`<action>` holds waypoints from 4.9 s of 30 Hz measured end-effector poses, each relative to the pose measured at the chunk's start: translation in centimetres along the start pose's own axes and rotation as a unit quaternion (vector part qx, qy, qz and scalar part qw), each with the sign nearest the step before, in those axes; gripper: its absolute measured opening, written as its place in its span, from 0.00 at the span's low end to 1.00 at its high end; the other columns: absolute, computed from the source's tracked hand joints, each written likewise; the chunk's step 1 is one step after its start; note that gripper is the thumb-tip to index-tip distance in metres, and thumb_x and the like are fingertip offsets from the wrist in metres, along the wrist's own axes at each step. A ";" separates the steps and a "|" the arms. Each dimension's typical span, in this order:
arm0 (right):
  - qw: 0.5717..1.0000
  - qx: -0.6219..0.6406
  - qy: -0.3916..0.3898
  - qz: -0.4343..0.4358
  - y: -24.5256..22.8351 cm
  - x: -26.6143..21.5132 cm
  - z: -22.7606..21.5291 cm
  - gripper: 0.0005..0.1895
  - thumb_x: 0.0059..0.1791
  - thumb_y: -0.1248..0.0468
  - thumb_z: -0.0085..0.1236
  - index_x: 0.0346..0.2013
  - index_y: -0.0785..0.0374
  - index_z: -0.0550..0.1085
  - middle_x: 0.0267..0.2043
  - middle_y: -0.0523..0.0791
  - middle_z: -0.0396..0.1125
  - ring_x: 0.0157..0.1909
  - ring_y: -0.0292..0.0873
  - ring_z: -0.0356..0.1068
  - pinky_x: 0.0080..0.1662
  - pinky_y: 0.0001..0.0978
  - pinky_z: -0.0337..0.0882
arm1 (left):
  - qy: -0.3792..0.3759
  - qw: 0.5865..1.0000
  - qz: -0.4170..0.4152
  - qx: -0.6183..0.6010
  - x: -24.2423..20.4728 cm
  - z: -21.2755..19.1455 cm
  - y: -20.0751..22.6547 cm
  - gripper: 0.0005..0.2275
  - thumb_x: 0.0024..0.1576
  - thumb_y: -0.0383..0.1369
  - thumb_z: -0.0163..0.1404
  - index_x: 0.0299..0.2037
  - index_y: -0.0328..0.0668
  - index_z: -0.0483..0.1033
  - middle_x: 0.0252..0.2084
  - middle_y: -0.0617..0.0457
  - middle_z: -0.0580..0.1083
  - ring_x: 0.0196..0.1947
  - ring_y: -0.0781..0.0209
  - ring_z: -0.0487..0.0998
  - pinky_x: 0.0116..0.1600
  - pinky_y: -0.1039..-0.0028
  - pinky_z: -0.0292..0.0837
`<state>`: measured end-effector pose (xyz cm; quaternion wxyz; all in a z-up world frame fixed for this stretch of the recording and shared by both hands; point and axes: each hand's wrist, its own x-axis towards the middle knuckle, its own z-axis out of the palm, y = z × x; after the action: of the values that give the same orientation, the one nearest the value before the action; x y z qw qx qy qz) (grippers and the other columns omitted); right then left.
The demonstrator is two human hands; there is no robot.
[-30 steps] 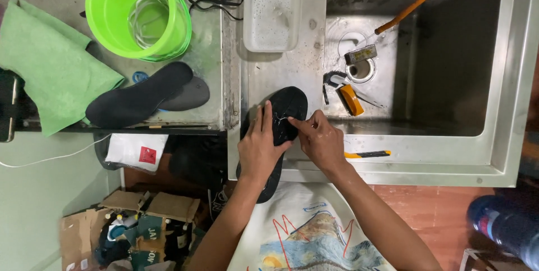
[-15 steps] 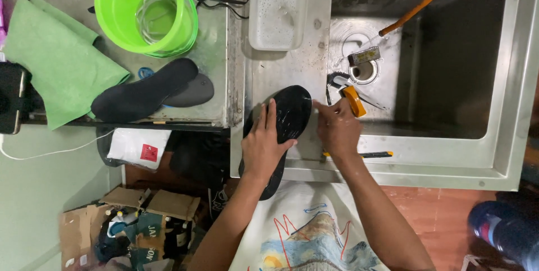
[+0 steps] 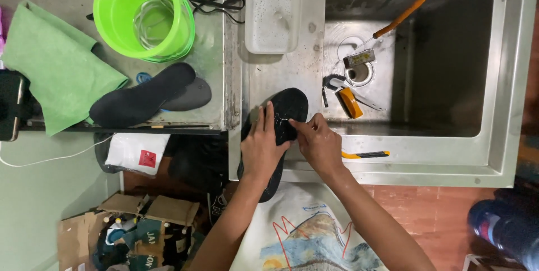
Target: The person scrubs a black shoe with a yellow brush, rinses it under running water, and then uses a small tool to clean the sole. The shoe is handled over a stainless steel sink.
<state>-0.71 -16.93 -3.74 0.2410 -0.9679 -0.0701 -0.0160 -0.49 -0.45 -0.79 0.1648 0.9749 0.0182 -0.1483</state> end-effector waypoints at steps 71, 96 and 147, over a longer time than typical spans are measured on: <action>0.963 0.270 -0.015 -0.009 1.5 1.6 2.9 0.12 0.49 0.72 0.63 0.41 0.53 0.85 0.28 0.47 0.66 0.29 0.54 0.73 0.34 0.39 0.73 | -0.021 0.999 0.002 -0.035 -0.2 0.7 -0.5 0.50 0.51 0.45 0.69 0.82 0.50 0.50 0.77 0.43 0.65 0.60 0.37 0.80 0.46 0.45 0.85; 0.978 0.198 -0.064 -0.033 2.9 3.0 3.8 0.10 0.48 0.72 0.64 0.35 0.52 0.81 0.29 0.45 0.66 0.33 0.56 0.76 0.37 0.43 0.76 | -0.020 0.999 -0.011 -0.030 0.1 0.8 -1.0 0.49 0.51 0.48 0.68 0.82 0.52 0.51 0.76 0.47 0.67 0.58 0.40 0.82 0.47 0.45 0.85; 0.938 0.338 -0.038 0.073 -0.2 1.9 1.4 0.11 0.52 0.68 0.64 0.50 0.60 0.81 0.38 0.54 0.79 0.40 0.57 0.81 0.41 0.46 0.80 | 0.078 0.996 0.020 0.040 -0.5 4.4 -2.4 0.53 0.41 0.46 0.71 0.81 0.57 0.56 0.74 0.59 0.69 0.53 0.50 0.85 0.44 0.55 0.87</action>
<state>1.14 -15.87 -4.81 0.5512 -0.8319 -0.0097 0.0635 -2.45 0.40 -5.35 0.1270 0.9895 0.0057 -0.0693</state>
